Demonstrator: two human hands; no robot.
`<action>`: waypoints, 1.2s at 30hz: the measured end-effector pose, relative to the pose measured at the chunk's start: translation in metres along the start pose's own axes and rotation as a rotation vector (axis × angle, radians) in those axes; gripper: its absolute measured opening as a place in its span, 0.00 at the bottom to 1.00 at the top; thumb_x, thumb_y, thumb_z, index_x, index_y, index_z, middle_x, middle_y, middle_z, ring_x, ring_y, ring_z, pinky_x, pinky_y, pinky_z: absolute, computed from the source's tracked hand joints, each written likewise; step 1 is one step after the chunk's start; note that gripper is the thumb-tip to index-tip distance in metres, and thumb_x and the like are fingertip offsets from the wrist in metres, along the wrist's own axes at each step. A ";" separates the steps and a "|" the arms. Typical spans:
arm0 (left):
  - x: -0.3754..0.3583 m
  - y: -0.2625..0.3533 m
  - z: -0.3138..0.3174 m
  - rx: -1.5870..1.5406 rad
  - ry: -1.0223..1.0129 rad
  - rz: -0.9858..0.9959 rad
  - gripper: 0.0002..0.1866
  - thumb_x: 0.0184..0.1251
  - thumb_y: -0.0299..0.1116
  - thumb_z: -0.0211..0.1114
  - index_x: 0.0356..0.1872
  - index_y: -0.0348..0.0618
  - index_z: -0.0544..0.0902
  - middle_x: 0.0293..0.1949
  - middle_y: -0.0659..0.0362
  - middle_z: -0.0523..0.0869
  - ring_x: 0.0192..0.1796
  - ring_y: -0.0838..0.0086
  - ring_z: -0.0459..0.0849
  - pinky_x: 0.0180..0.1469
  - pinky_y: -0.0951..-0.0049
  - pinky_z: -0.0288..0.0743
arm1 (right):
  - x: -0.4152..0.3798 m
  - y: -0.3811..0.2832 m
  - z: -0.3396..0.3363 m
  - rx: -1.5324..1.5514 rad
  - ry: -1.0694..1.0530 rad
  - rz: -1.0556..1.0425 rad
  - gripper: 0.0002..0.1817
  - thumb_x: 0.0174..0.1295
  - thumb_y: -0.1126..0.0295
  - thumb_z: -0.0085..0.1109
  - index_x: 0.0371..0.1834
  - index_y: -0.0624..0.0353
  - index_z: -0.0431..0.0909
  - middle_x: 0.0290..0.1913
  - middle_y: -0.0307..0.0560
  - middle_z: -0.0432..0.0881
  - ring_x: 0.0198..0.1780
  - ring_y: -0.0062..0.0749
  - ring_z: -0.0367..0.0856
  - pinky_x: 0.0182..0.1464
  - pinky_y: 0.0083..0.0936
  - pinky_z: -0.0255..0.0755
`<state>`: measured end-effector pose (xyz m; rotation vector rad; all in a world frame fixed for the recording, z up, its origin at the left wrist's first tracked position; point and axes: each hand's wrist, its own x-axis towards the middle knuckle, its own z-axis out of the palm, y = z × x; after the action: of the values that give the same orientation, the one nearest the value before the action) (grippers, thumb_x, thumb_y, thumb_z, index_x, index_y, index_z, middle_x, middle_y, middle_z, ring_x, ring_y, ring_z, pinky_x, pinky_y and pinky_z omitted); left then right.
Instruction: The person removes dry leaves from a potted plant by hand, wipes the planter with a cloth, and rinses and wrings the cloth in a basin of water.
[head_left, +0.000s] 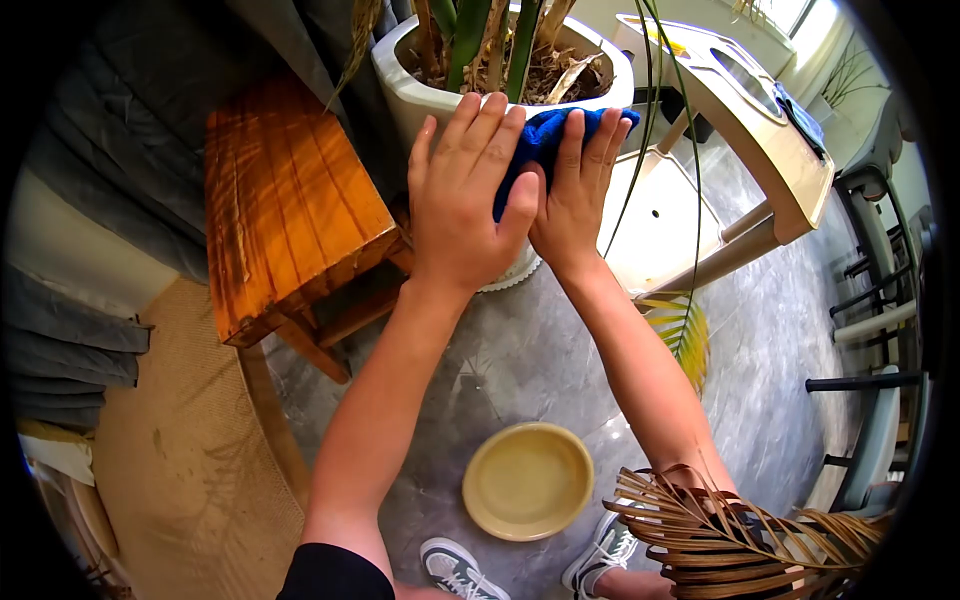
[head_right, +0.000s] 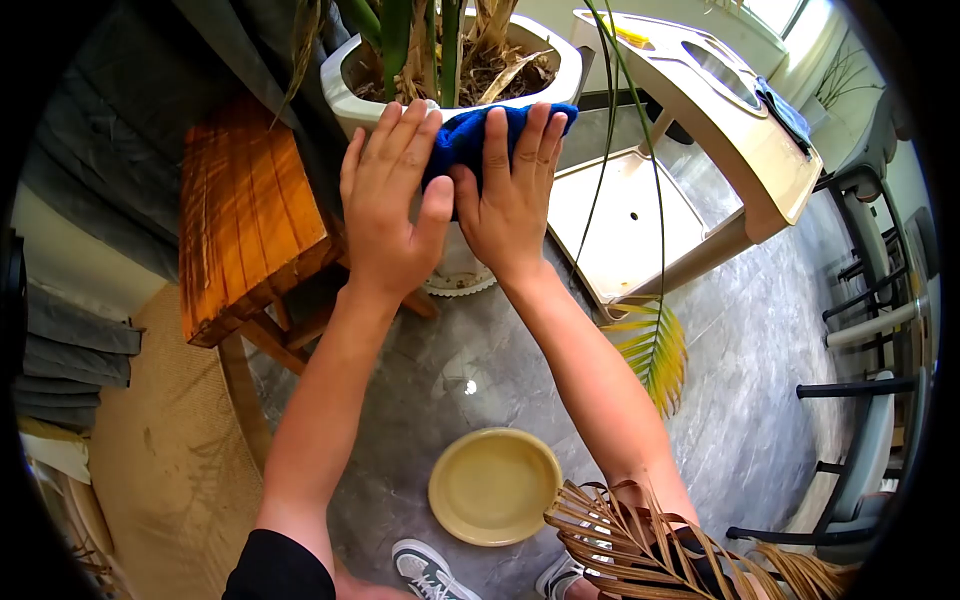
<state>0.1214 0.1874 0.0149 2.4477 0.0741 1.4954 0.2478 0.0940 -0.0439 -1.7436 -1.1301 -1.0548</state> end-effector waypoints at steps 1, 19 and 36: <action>0.001 0.001 0.000 -0.001 0.002 -0.001 0.27 0.71 0.39 0.58 0.70 0.46 0.79 0.72 0.52 0.78 0.77 0.57 0.71 0.78 0.49 0.55 | -0.001 -0.001 -0.002 -0.014 -0.022 -0.002 0.42 0.71 0.61 0.58 0.85 0.57 0.49 0.85 0.67 0.37 0.83 0.76 0.34 0.80 0.67 0.39; 0.006 0.000 -0.010 -0.083 0.001 -0.013 0.26 0.76 0.39 0.49 0.71 0.42 0.76 0.67 0.53 0.82 0.74 0.57 0.74 0.76 0.52 0.56 | -0.033 -0.003 0.006 -0.075 -0.099 -0.036 0.39 0.69 0.60 0.62 0.81 0.59 0.60 0.84 0.68 0.48 0.83 0.74 0.43 0.79 0.65 0.44; 0.005 0.000 -0.006 -0.044 0.011 0.013 0.26 0.72 0.36 0.52 0.68 0.41 0.78 0.67 0.53 0.82 0.73 0.56 0.75 0.75 0.51 0.60 | -0.004 -0.015 -0.012 -0.064 -0.071 -0.023 0.40 0.68 0.60 0.65 0.81 0.60 0.61 0.83 0.68 0.51 0.83 0.70 0.47 0.79 0.60 0.50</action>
<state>0.1184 0.1898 0.0214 2.4104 0.0268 1.4994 0.2295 0.0863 -0.0409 -1.8358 -1.1742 -1.0606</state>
